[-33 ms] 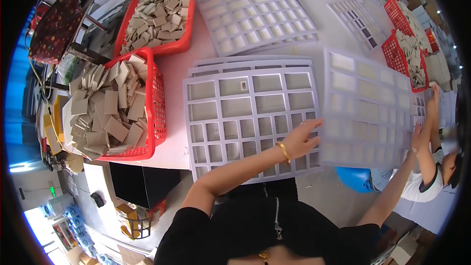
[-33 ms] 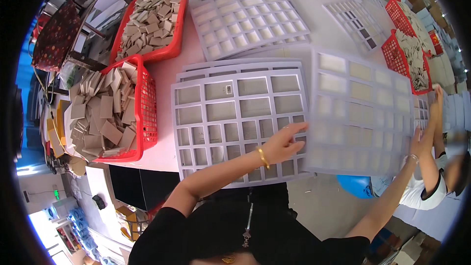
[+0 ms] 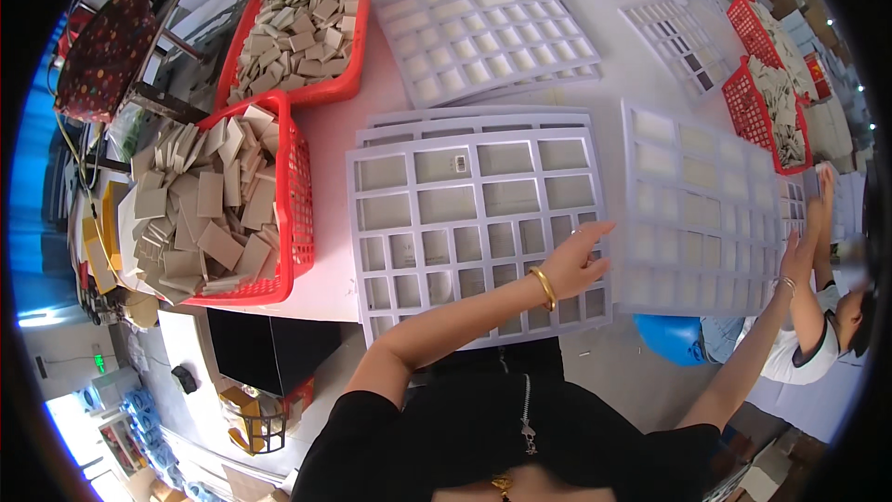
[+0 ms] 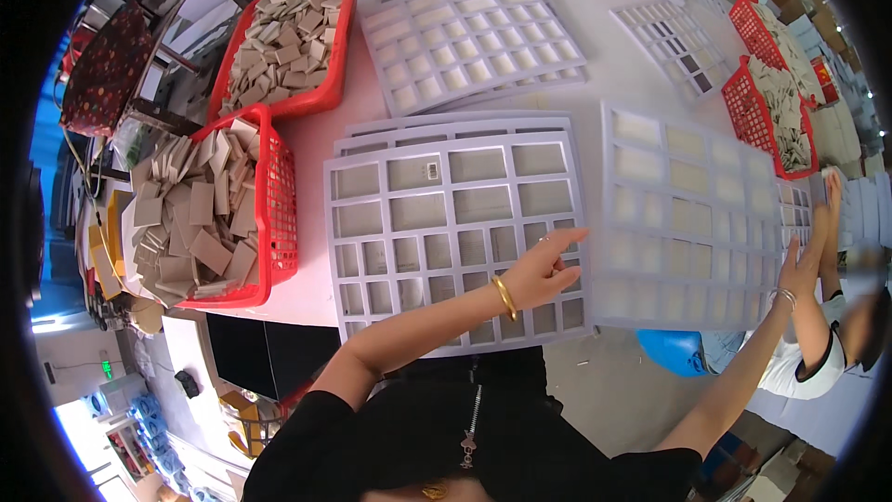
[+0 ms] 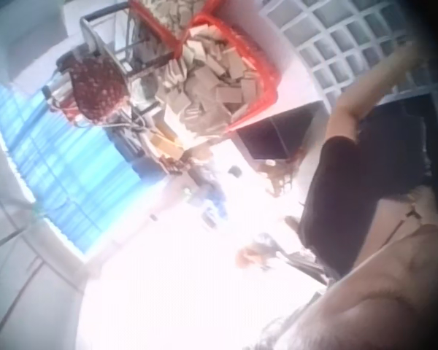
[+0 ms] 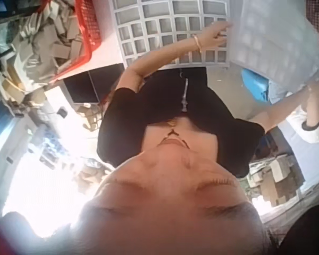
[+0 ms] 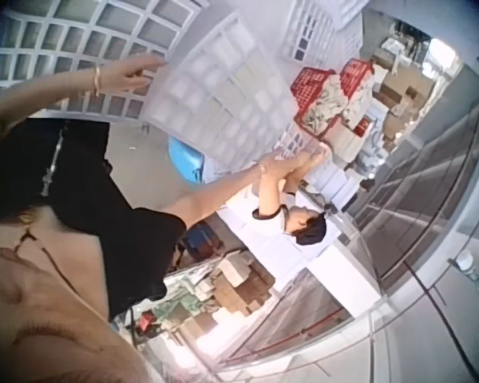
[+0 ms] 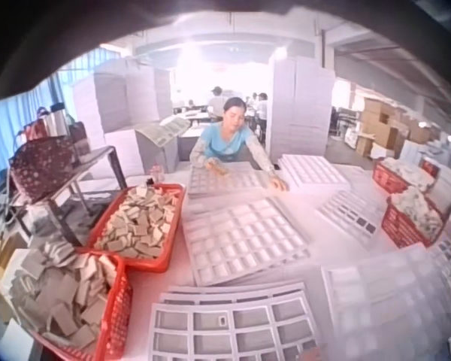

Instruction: The person repeatedly picks small beige square tiles from a red basket and places them into the compartments of a white grid tray. The person continues this repetitive action throughout the clip, filling the tray's slots one by one.

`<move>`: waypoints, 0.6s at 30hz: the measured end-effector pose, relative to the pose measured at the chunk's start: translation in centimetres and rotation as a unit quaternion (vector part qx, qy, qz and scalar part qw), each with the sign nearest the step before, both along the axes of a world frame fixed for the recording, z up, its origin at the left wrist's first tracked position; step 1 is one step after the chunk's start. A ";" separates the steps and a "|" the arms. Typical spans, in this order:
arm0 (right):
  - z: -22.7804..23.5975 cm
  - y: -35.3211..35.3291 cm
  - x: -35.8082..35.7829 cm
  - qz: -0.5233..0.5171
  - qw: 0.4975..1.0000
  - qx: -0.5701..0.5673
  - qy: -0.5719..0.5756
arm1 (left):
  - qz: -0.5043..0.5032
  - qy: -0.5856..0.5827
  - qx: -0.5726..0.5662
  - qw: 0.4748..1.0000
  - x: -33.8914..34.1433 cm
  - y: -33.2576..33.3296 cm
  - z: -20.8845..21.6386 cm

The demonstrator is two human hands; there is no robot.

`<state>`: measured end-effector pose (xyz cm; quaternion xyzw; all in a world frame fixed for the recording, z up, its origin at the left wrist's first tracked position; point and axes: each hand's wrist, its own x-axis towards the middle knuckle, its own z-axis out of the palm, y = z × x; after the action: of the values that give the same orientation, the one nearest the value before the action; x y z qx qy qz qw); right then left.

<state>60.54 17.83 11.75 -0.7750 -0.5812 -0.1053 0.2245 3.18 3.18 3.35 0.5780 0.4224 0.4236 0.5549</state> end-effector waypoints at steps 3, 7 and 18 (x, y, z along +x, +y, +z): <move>2.6 -0.2 -9.8 0.103 0.994 0.030 -0.031 | 0.055 -0.152 -0.084 0.983 1.1 0.4 -1.4; -0.2 -6.5 -32.2 0.344 0.926 -0.107 0.114 | 0.162 -0.210 -0.126 0.956 -1.7 -0.4 0.9; -0.8 -14.0 -59.3 0.676 0.657 -0.180 0.282 | 0.327 -0.256 0.012 0.910 -14.2 -6.3 4.0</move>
<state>1.20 3.83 11.00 -0.1861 -0.8612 0.4059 0.2428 -11.05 -3.07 7.31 0.2859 0.4257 0.7199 0.4678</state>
